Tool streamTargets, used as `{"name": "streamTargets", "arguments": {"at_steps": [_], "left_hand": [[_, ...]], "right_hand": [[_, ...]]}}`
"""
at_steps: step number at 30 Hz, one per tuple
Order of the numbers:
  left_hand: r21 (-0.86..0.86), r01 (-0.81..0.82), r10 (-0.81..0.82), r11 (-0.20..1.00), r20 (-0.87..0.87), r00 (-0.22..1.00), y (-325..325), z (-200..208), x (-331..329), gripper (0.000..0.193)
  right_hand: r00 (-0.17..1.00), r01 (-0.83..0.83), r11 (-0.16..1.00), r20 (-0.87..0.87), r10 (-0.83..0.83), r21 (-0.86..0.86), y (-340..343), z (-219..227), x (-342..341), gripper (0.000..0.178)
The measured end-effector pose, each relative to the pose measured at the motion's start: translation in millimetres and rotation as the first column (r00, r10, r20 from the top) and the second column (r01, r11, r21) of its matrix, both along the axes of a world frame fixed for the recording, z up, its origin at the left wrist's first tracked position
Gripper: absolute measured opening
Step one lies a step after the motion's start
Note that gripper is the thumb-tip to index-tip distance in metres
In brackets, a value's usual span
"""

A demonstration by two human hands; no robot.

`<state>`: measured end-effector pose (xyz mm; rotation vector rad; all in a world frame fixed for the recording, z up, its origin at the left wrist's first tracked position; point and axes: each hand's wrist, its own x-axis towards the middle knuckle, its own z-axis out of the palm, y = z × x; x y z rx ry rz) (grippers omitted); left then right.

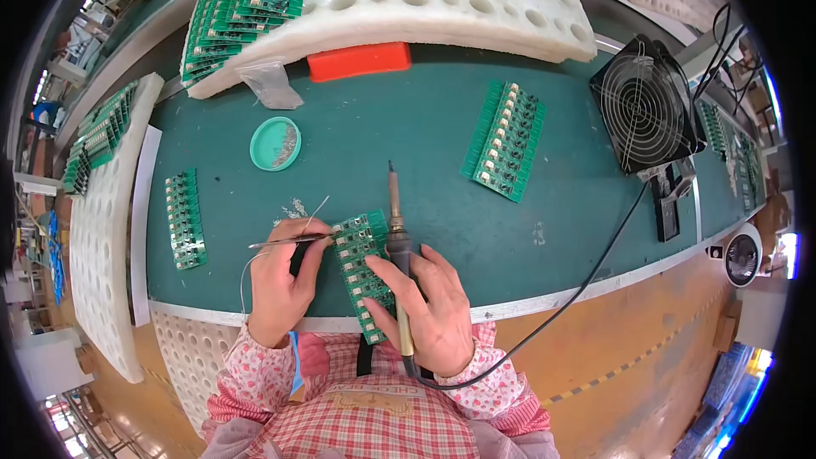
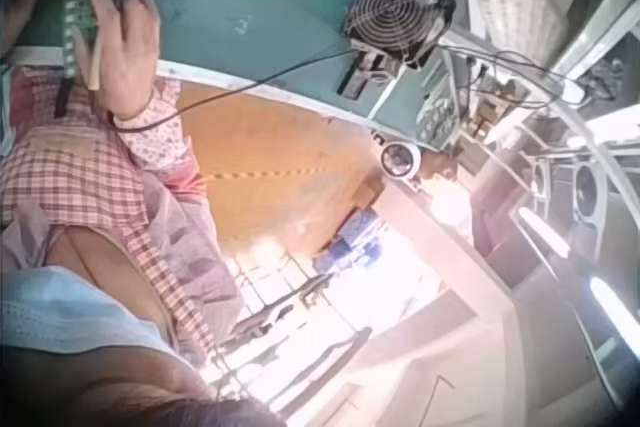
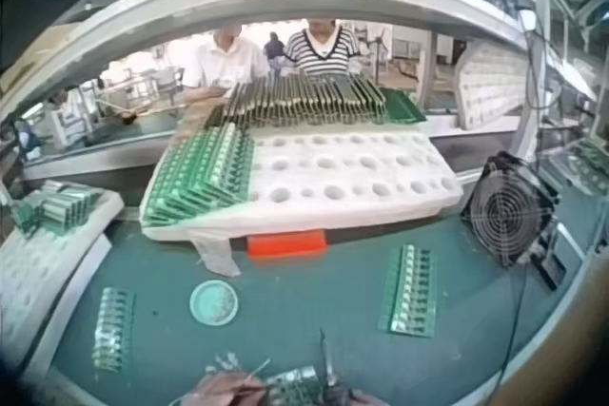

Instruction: The person solders components onto a circuit board using a soldering iron and solder wire.

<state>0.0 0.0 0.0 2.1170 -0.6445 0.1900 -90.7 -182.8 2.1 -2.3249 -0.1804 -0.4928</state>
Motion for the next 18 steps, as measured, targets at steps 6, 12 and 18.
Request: {"name": "streamTargets", "arguments": {"at_steps": [6,12,18], "left_hand": [[0.008,-0.021,0.021,1.0,0.014,1.0,-2.4,0.3,0.9,0.015],[0.024,-0.014,0.014,1.0,0.022,1.0,-2.4,0.6,1.1,0.015],[0.029,-0.015,0.014,0.999,0.018,1.0,-1.5,-0.1,1.4,0.015]], "right_hand": [[1.0,0.001,1.0,0.007,-0.001,-0.013,-0.8,-1.0,0.2,0.058],[1.0,0.002,1.0,0.007,-0.002,-0.015,-0.8,-1.4,-0.1,0.059],[1.0,0.014,0.998,0.018,-0.015,0.068,-0.7,5.7,0.6,0.057]]}}
